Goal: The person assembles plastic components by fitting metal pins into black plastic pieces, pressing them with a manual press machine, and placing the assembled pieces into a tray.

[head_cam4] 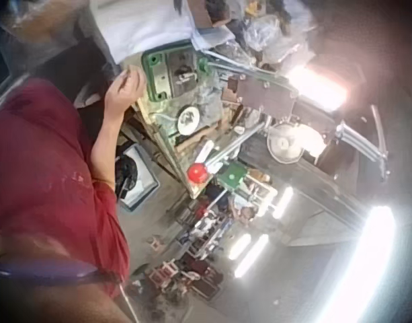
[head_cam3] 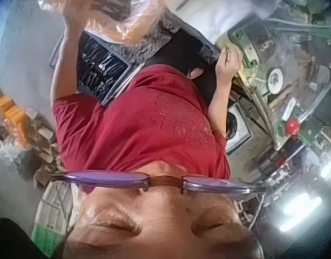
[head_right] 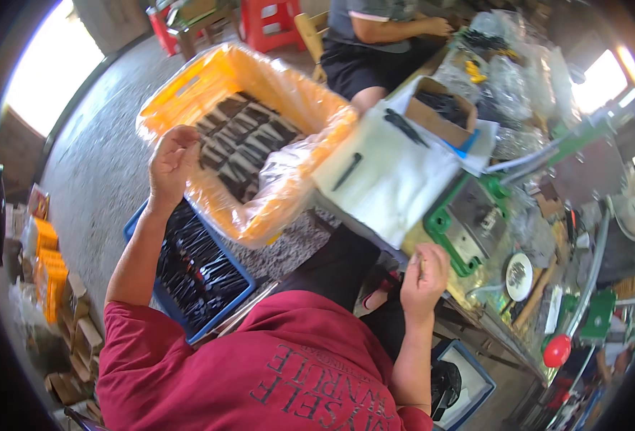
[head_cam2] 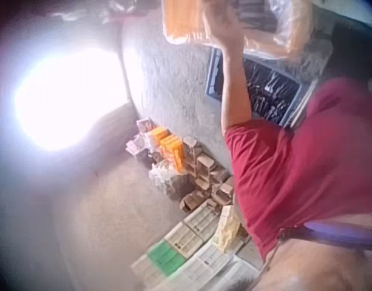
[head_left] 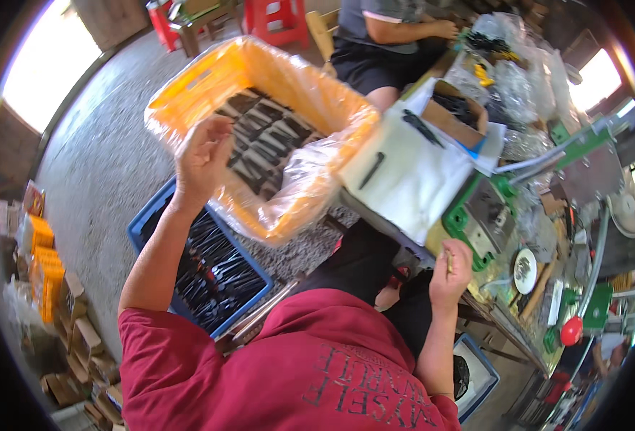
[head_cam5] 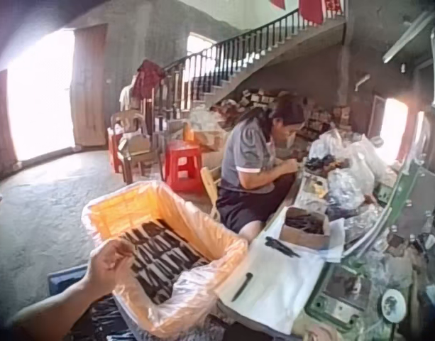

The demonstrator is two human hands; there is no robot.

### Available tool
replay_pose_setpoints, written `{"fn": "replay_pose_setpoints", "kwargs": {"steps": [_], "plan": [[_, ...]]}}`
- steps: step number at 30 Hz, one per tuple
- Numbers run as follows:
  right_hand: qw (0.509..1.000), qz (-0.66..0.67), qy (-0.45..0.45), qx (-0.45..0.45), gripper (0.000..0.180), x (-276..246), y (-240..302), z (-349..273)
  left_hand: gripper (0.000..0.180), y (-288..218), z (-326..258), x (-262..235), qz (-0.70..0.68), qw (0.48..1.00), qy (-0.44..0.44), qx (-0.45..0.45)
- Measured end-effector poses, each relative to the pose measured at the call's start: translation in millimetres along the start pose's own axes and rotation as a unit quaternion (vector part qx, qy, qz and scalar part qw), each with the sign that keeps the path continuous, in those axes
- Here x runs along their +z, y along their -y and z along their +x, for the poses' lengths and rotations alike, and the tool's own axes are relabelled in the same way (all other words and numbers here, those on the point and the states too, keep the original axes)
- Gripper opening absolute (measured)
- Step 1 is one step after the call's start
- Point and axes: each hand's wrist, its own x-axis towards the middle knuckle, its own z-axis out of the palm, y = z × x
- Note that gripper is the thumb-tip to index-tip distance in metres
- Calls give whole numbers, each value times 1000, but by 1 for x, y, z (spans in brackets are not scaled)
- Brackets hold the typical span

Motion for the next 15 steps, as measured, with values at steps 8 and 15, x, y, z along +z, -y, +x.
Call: {"fn": "replay_pose_setpoints", "kwargs": {"steps": [8,15], "plan": [[997,3,-45,65,12,-26,-12,-30,19,-33,57,170,97,944,304,84],[993,18,-63,97,11,-41,-32,-36,25,44,81,282,266,864,375,204]]}}
